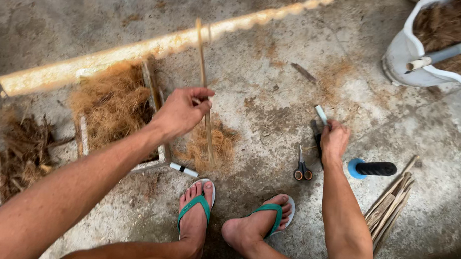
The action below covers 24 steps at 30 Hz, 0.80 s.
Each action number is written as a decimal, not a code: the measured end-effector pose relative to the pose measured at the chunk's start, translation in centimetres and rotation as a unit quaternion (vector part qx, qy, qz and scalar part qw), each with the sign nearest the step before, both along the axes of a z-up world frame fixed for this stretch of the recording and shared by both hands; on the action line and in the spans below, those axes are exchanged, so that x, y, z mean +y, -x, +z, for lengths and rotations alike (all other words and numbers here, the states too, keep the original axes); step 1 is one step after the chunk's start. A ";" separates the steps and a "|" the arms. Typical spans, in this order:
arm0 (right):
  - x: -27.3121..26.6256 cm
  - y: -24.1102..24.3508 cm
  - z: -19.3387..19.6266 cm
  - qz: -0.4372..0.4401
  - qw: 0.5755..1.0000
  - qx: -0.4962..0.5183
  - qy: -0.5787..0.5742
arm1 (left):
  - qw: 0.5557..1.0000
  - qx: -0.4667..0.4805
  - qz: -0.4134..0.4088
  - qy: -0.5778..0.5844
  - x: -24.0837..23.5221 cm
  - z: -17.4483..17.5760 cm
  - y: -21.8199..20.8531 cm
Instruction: The person sharpens a thin wooden stick using a knife, then inserts it into a small plastic tube. They gather coir fibers and wrap them around the stick inside the tube to form a broom head.
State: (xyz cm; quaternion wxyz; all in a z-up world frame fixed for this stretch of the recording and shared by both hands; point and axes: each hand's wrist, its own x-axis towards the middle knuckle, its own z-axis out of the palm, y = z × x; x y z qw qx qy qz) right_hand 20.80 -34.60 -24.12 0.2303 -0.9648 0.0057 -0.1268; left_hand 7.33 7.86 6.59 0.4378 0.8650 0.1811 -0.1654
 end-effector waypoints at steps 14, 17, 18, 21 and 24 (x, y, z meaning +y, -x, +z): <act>18.4 9.5 7.9 0.289 0.932 0.109 -0.187 | 0.999 -0.022 0.030 -0.025 1.0 -1.7 -0.1; 25.8 16.9 7.9 0.545 0.825 -0.005 -0.148 | 0.998 -0.028 0.051 -0.036 1.7 -1.6 1.0; 28.0 18.9 7.7 0.574 0.813 -0.014 -0.102 | 0.996 -0.062 0.046 -0.041 1.9 -1.6 1.2; 31.3 22.5 6.4 0.574 0.818 0.000 -0.023 | 0.976 -0.212 0.014 -0.056 2.3 -1.9 2.0; 32.7 22.2 6.0 0.547 0.837 0.014 0.019 | 0.933 -0.343 -0.024 -0.106 2.7 -1.2 2.2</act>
